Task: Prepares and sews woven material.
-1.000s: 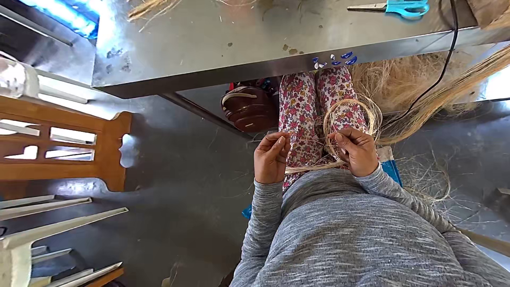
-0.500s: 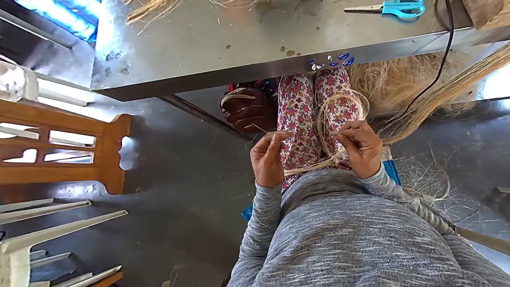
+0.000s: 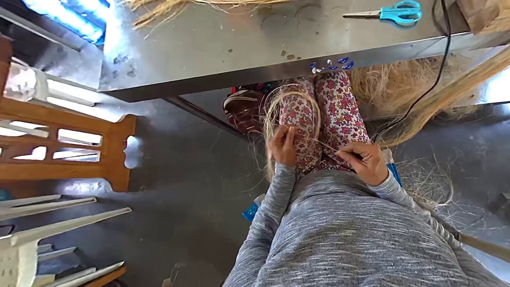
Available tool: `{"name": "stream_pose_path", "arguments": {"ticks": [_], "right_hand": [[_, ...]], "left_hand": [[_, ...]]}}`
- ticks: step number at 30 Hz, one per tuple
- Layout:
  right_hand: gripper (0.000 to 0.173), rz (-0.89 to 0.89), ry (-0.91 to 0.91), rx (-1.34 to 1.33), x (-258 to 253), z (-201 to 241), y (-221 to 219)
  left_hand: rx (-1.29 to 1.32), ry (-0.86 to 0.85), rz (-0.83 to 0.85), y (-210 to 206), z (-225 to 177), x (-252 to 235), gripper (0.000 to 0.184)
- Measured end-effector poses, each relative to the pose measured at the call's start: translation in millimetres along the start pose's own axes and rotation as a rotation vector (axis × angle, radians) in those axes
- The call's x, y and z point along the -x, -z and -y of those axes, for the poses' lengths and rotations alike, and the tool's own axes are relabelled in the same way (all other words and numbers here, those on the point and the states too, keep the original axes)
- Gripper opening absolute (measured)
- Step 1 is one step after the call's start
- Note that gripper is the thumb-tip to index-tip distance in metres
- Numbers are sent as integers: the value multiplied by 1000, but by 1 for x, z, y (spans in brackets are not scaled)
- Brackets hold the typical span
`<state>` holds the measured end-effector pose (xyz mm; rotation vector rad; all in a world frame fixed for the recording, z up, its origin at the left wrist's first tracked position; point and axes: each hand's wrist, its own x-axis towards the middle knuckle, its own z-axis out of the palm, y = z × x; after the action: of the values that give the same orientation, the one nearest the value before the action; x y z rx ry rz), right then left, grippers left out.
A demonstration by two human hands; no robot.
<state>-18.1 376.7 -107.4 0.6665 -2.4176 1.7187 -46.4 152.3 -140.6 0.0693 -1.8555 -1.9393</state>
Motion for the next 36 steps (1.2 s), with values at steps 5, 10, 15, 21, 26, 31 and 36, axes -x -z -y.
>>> {"name": "stream_pose_path", "arguments": {"ticks": [5,10,15,21,26,31,36], "right_hand": [[23,71,-99,125,-10,-4,-1],[48,123,-344,379,-75,7,2],[61,244,-505,504,-147,18,-26],[50,46,-264,574,-150,-16,-74],[30,-207,111,432,-132,-56,-68],[20,-312,203,505,-128,-66,-55],[26,-127,-39,693,-147,-52,-38]], "left_hand": [[373,287,23,15,24,-5,28],[495,266,120,20,25,-4,26],[527,266,156,24,26,-5,26],[540,256,159,31,26,-5,23],[610,265,170,36,15,-3,21],[737,275,313,35,-20,4,14],[565,185,482,41,-64,4,19]]}}
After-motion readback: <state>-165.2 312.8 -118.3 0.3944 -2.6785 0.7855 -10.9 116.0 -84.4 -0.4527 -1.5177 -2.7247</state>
